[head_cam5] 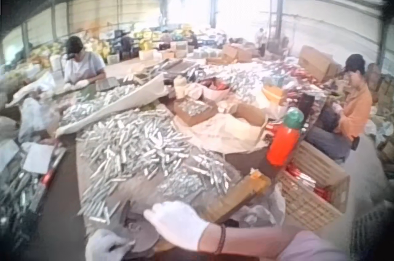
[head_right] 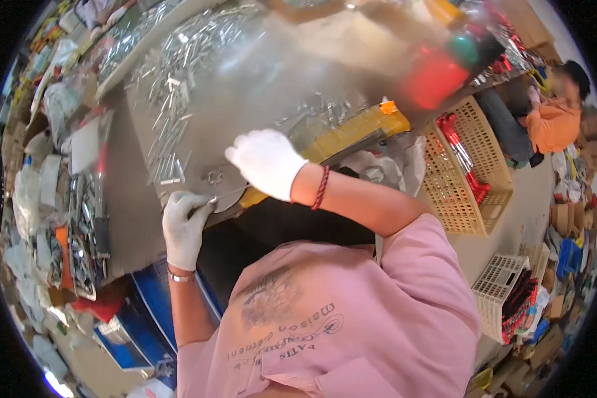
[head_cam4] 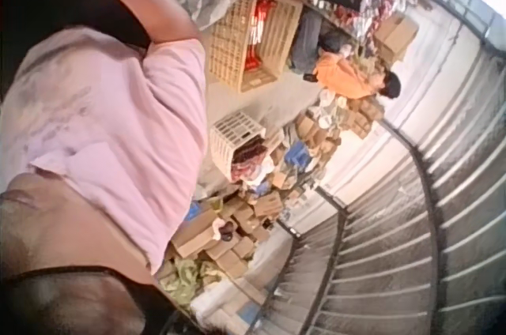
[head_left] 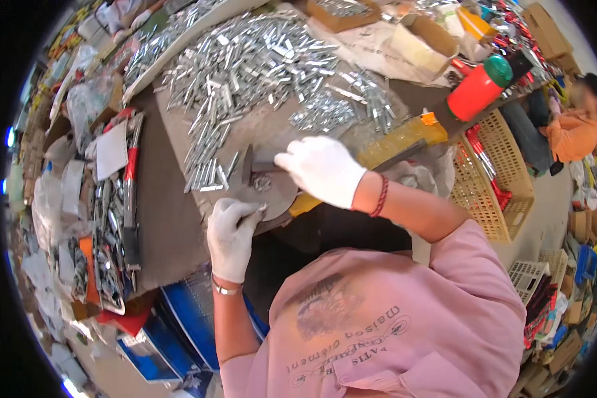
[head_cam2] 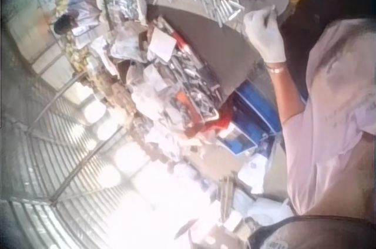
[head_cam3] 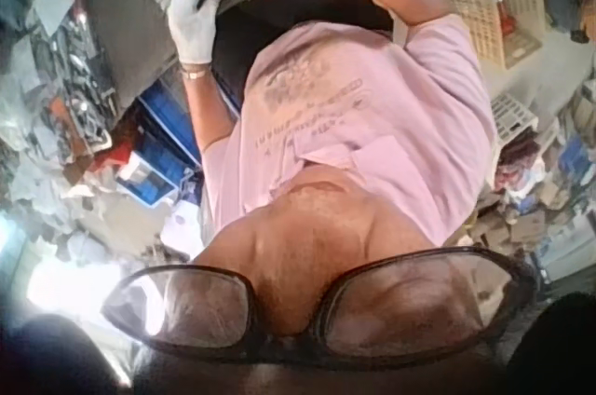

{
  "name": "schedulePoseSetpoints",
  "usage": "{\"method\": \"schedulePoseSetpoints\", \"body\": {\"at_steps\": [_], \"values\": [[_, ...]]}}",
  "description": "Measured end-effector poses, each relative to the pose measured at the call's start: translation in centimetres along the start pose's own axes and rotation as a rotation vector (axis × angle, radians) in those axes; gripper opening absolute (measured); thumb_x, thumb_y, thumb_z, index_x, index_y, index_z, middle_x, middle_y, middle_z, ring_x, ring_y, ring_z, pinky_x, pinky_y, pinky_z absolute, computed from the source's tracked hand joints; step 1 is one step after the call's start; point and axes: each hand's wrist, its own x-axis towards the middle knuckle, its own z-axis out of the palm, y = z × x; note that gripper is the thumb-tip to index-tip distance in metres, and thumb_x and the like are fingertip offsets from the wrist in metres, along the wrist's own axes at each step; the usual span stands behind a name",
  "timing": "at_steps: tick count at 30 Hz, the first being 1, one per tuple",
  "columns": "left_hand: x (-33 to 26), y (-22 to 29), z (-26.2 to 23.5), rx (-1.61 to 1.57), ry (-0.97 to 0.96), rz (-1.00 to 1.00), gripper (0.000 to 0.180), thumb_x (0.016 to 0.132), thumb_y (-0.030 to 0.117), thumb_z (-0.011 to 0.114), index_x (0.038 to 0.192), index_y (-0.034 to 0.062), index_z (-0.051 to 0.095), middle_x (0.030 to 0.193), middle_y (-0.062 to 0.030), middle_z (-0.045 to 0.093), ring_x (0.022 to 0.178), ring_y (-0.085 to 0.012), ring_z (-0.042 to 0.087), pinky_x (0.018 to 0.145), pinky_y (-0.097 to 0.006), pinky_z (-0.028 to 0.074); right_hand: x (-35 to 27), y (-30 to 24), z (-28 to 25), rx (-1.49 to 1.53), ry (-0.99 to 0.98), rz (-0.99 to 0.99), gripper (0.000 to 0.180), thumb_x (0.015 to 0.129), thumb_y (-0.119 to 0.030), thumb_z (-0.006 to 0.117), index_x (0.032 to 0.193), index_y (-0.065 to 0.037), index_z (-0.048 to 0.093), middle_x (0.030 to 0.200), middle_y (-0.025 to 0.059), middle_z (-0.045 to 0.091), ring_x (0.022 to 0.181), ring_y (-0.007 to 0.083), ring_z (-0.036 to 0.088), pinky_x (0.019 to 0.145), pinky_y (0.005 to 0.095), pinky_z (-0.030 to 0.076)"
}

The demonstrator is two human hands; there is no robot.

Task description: Assembling small metal hardware components using a hammer on a metal plate.

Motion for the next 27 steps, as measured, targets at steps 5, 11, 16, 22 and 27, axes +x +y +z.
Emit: {"method": "schedulePoseSetpoints", "body": {"at_steps": [5,11,16,22,27], "values": [[-0.1,-1.1,0.4,-0.022,-0.007,-0.008,0.012,0.081,0.002,0.083,0.09,0.0057,0.076,0.09,-0.0125,0.065,0.088,-0.0323,0.066,0.078,-0.041,0.053,-1.4,0.0,-0.9,0.267,0.192,0.06,0.04,0.089,-0.007,0.073,0.129,-0.011,0.069,0.099,0.0139,0.066,0.09,0.0374,0.069,0.079,0.0447,0.059],[-0.6,-1.8,0.4,-0.014,-0.013,-0.061,0.014,0.079,0.005,0.084,0.091,0.007,0.077,0.09,-0.011,0.065,0.09,-0.0331,0.067,0.078,-0.042,0.053,-4.6,-2.1,-3.8,0.265,0.04,0.033,0.056,0.091,0.0,0.072,0.144,-0.018,0.067,0.101,0.0106,0.069,0.082,0.036,0.07,0.071,0.0412,0.057],[-0.6,-1.6,0.4,-0.037,-0.025,-0.047,0.015,0.078,0.006,0.084,0.091,0.0069,0.077,0.091,-0.0108,0.066,0.09,-0.0336,0.067,0.078,-0.043,0.053,-5.7,-2.9,-4.5,0.213,0.187,-0.1,0.055,0.091,-0.001,0.074,0.141,-0.022,0.071,0.094,0.0077,0.07,0.074,0.0274,0.071,0.064,0.0394,0.056],[-0.6,-1.6,0.5,0.009,-0.014,-0.023,0.015,0.079,0.006,0.085,0.091,0.0066,0.077,0.092,-0.0116,0.066,0.089,-0.034,0.067,0.077,-0.043,0.054,-5.5,-3.0,-4.7,0.093,0.124,-0.097,0.052,0.09,-0.007,0.065,0.137,-0.027,0.072,0.08,0.0033,0.057,0.065,0.0237,0.064,0.057,0.036,0.054],[-0.6,-1.4,0.6,-0.093,-0.002,-0.109,0.014,0.079,0.005,0.085,0.091,0.0061,0.077,0.092,-0.0118,0.066,0.09,-0.0335,0.068,0.077,-0.042,0.054,-5.4,-3.4,-4.9,0.33,0.326,-0.06,0.05,0.094,-0.002,0.072,0.139,-0.022,0.072,0.087,0.0075,0.066,0.069,0.0285,0.068,0.061,0.0383,0.054]]}}
